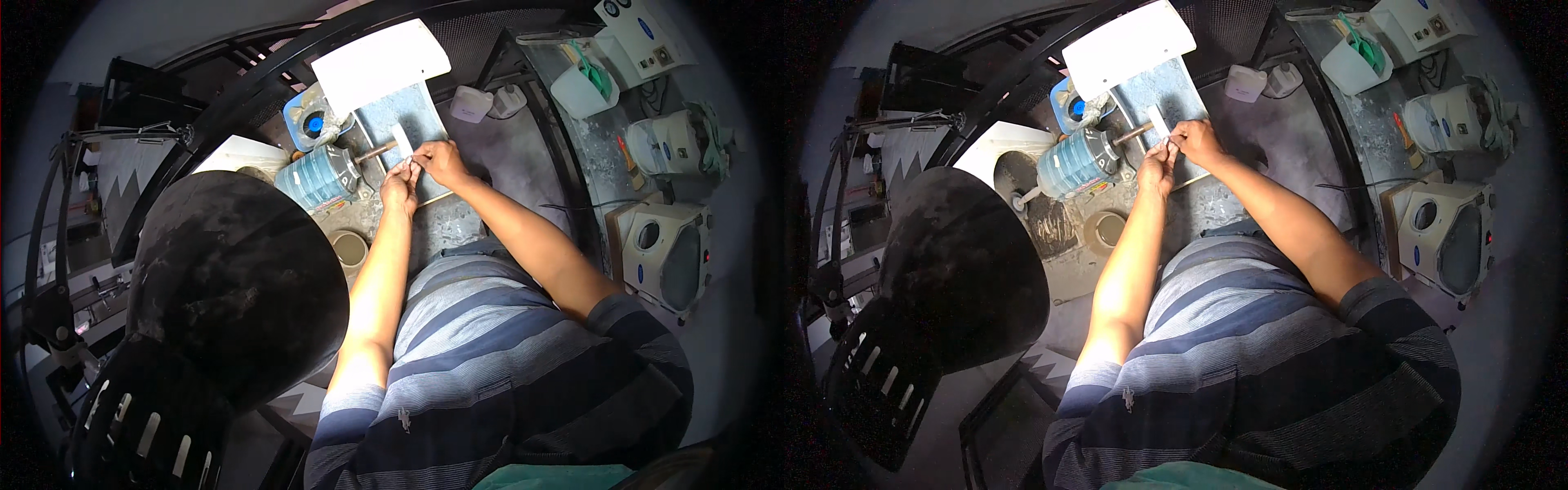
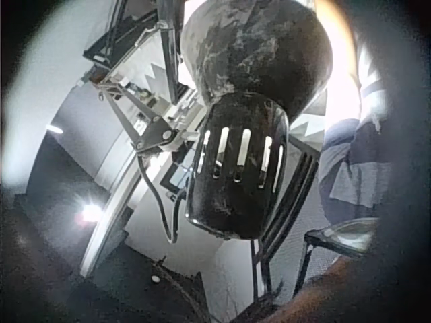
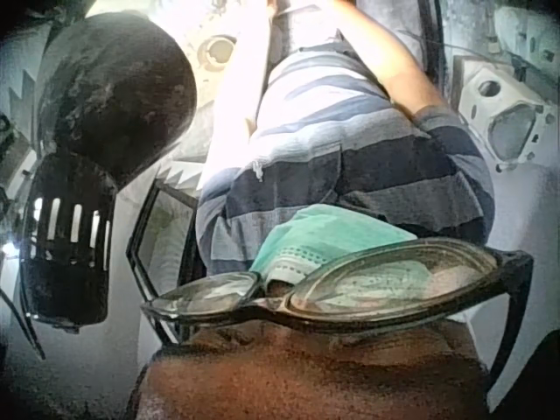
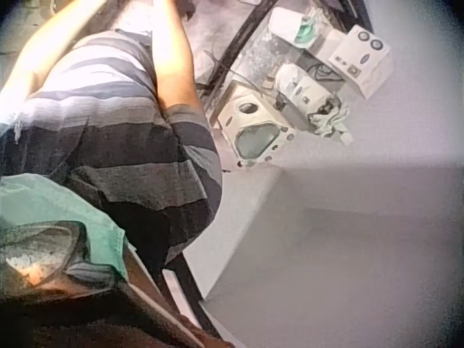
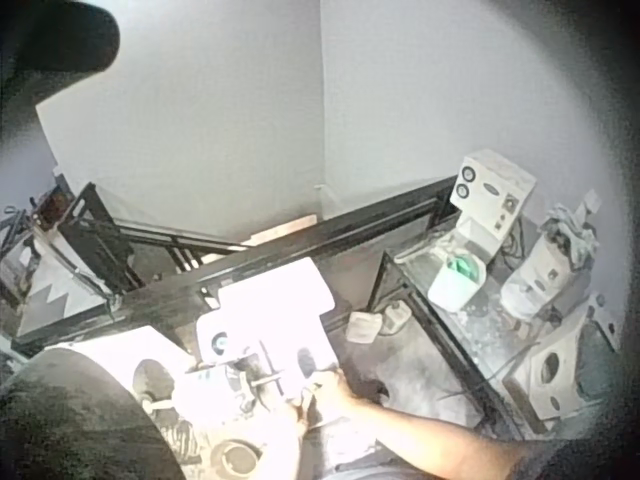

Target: The person polishes a dental prosthesis by holding and turning it against a rotating buffing wheel on a bench lathe by hand.

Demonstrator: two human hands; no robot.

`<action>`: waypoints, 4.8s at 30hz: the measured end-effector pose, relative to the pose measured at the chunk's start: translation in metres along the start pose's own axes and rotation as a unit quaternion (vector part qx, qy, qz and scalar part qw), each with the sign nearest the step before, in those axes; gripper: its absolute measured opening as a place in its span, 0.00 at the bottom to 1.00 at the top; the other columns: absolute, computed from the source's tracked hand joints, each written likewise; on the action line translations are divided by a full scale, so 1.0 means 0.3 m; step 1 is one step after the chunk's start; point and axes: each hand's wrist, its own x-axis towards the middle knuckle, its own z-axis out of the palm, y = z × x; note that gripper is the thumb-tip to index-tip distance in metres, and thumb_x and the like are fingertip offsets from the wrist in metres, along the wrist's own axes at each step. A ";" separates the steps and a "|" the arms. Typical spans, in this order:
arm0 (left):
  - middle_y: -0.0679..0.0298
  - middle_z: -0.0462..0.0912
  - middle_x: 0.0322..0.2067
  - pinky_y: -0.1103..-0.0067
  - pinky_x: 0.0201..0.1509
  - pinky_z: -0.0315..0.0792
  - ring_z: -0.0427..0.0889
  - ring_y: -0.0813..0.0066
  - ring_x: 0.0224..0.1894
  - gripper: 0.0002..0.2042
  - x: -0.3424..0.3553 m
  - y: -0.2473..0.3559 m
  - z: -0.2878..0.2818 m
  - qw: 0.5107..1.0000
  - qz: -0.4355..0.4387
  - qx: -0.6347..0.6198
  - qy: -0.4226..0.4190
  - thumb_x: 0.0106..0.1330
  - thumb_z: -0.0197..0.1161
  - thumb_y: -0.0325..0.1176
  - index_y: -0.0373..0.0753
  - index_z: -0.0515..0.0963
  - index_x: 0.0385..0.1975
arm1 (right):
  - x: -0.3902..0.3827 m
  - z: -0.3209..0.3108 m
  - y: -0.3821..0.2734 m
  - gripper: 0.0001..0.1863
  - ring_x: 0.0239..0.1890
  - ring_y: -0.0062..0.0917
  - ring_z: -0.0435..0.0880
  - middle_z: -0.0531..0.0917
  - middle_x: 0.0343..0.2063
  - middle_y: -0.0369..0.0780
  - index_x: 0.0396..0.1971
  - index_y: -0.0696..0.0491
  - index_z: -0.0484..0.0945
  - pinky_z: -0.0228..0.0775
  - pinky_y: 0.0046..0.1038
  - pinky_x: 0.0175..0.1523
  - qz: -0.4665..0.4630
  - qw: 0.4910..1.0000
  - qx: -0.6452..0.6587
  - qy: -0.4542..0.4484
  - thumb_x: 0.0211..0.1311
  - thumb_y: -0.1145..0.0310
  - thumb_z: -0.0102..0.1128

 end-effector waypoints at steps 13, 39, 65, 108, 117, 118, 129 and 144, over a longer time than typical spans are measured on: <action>0.60 0.82 0.32 0.81 0.42 0.77 0.81 0.76 0.33 0.06 -0.221 0.120 -0.016 0.930 0.193 0.274 -0.153 0.63 0.59 0.21 0.29 0.76 0.38 | -0.065 -0.083 -0.128 0.01 0.28 0.28 0.85 0.84 0.24 0.44 0.25 0.60 0.80 0.74 0.25 0.32 -0.095 0.989 0.110 0.041 0.52 0.78 0.61; 0.57 0.81 0.38 0.80 0.44 0.76 0.81 0.73 0.39 0.08 -0.576 0.290 0.054 0.773 0.479 0.405 -0.096 0.55 0.67 0.20 0.31 0.79 0.35 | -0.033 0.035 -0.010 0.20 0.50 0.41 0.76 0.77 0.44 0.48 0.38 0.58 0.76 0.69 0.38 0.54 0.095 0.961 -0.254 -0.063 0.45 0.66 0.70; 0.59 0.80 0.32 0.83 0.37 0.71 0.76 0.76 0.31 0.11 -0.836 0.352 0.101 0.682 0.609 0.367 -0.173 0.50 0.68 0.16 0.30 0.78 0.35 | -0.035 0.031 -0.077 0.24 0.30 0.31 0.84 0.85 0.26 0.43 0.26 0.57 0.81 0.74 0.30 0.38 0.241 0.970 0.000 0.022 0.33 0.53 0.77; 0.65 0.78 0.30 0.86 0.38 0.69 0.75 0.83 0.32 0.08 -0.881 0.362 0.110 0.812 0.458 0.323 -0.165 0.59 0.63 0.19 0.31 0.77 0.38 | 0.025 -0.006 -0.095 0.30 0.50 0.39 0.77 0.80 0.43 0.49 0.41 0.57 0.79 0.70 0.36 0.54 0.214 0.964 -0.154 -0.025 0.37 0.57 0.75; 0.66 0.78 0.29 0.88 0.36 0.67 0.73 0.84 0.30 0.07 -0.866 0.357 0.112 0.844 0.413 0.311 -0.140 0.59 0.64 0.21 0.32 0.78 0.37 | 0.046 -0.005 -0.101 0.30 0.46 0.39 0.81 0.82 0.39 0.50 0.38 0.61 0.80 0.72 0.35 0.51 0.243 0.954 -0.173 -0.046 0.34 0.55 0.77; 0.66 0.78 0.29 0.88 0.36 0.67 0.73 0.84 0.30 0.07 -0.860 0.352 0.107 0.855 0.406 0.296 -0.127 0.59 0.64 0.22 0.32 0.78 0.37 | 0.046 -0.004 -0.120 0.30 0.46 0.39 0.81 0.82 0.39 0.50 0.38 0.61 0.80 0.72 0.35 0.51 0.243 0.954 -0.172 -0.047 0.34 0.55 0.77; 0.65 0.78 0.29 0.87 0.34 0.68 0.74 0.84 0.29 0.07 -0.803 0.333 0.074 0.872 0.384 0.266 -0.143 0.60 0.63 0.23 0.32 0.78 0.37 | 0.023 -0.036 -0.170 0.30 0.35 0.36 0.84 0.84 0.31 0.50 0.27 0.62 0.81 0.73 0.31 0.44 0.322 0.942 -0.016 -0.099 0.32 0.49 0.76; 0.59 0.81 0.30 0.81 0.31 0.74 0.78 0.76 0.26 0.06 -0.032 0.089 -0.107 0.981 0.043 0.064 -0.177 0.65 0.58 0.26 0.29 0.76 0.36 | -0.072 0.039 -0.031 0.10 0.33 0.30 0.86 0.85 0.29 0.45 0.32 0.59 0.82 0.76 0.29 0.42 0.019 0.994 0.099 -0.043 0.50 0.70 0.66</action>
